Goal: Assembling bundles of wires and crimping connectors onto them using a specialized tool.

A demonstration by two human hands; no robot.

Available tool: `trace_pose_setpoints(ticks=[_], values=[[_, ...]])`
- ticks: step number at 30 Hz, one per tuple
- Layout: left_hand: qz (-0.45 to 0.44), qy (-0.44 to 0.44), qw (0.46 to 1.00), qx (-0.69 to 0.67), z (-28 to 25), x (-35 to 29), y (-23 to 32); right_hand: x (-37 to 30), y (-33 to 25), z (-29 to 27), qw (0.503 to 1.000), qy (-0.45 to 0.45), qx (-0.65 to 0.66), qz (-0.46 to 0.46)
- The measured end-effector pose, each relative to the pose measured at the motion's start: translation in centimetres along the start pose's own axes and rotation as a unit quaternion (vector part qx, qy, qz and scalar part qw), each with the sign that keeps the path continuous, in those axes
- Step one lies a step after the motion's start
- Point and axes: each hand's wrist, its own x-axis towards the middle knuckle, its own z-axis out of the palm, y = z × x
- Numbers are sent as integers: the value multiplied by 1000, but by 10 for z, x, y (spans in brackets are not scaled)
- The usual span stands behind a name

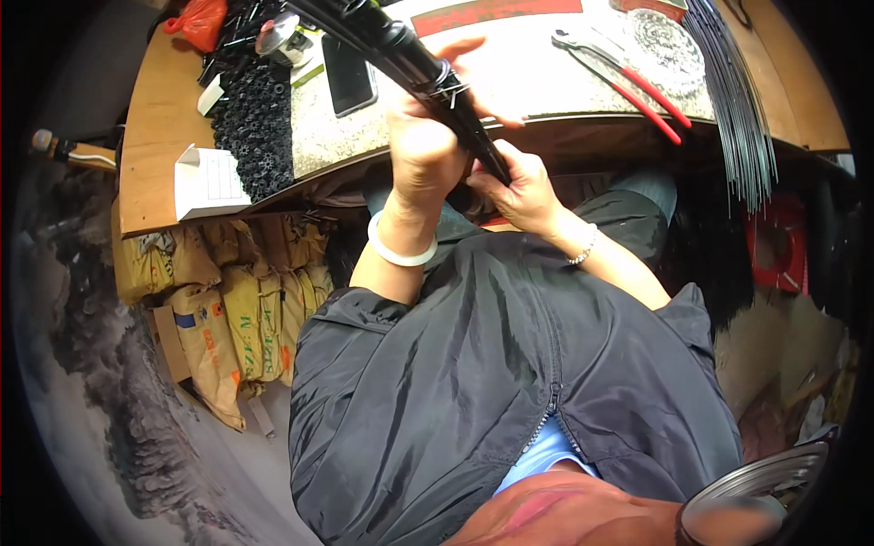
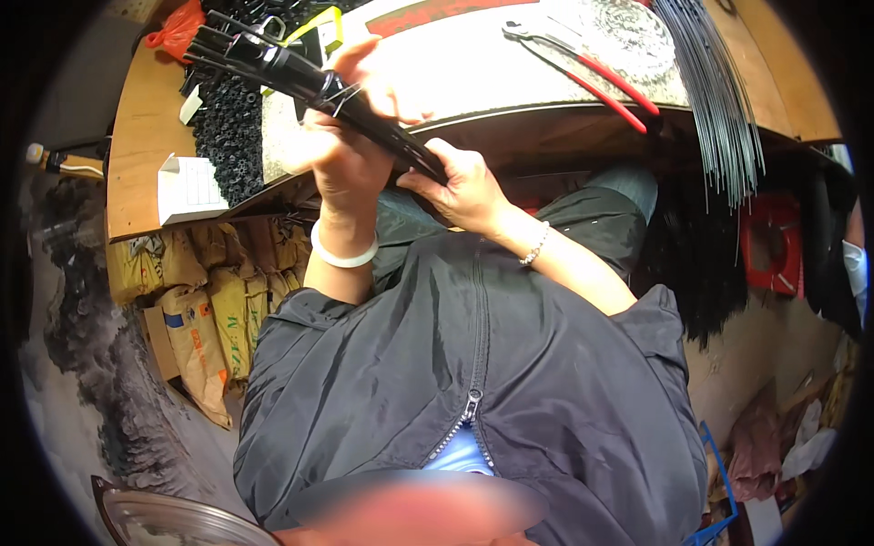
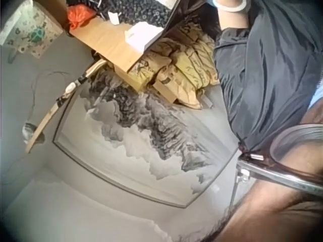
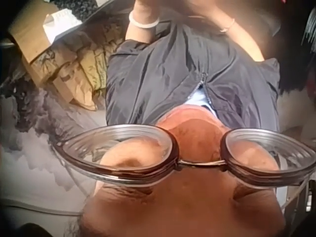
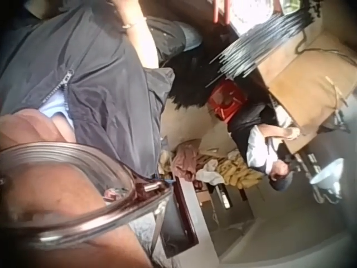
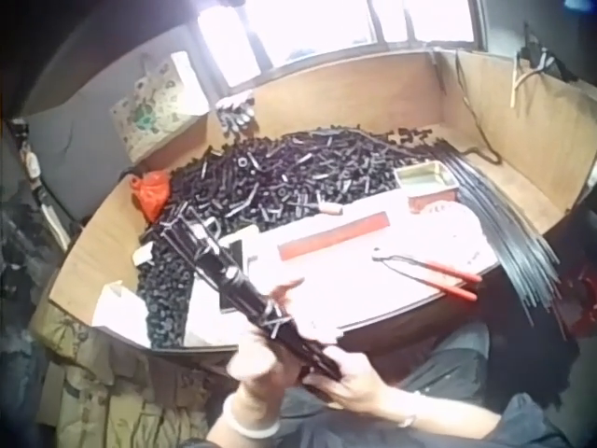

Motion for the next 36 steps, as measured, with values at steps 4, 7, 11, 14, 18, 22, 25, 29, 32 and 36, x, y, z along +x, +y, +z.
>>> trace_pose_setpoints(ticks=[4,7,11,14,18,22,25,29,32,36], values=[[-77,69,990,97,17,-9,11,2,2,-7,993,-4,-62,-98],[-65,86,980,167,33,-1,15,3,-3,-16,994,-32,-47,-94],[-6,132,963,234,33,-4,5,12,-50,-31,945,171,-169,-222],[41,127,948,289,33,-4,-1,21,-90,-36,871,205,-314,-318],[18,211,935,285,38,-8,-3,25,-118,-31,871,158,-343,-313],[109,147,933,309,27,-9,-10,20,-112,-26,876,176,-351,-280],[87,117,938,315,31,-9,-6,21,-106,-22,914,183,-262,-251],[70,208,955,200,39,-6,-1,16,-104,-20,883,198,-328,-272],[41,241,951,187,38,-5,-2,15,-104,-19,857,207,-365,-298],[71,182,950,244,29,-7,-10,21,-113,-30,882,185,-329,-282]])
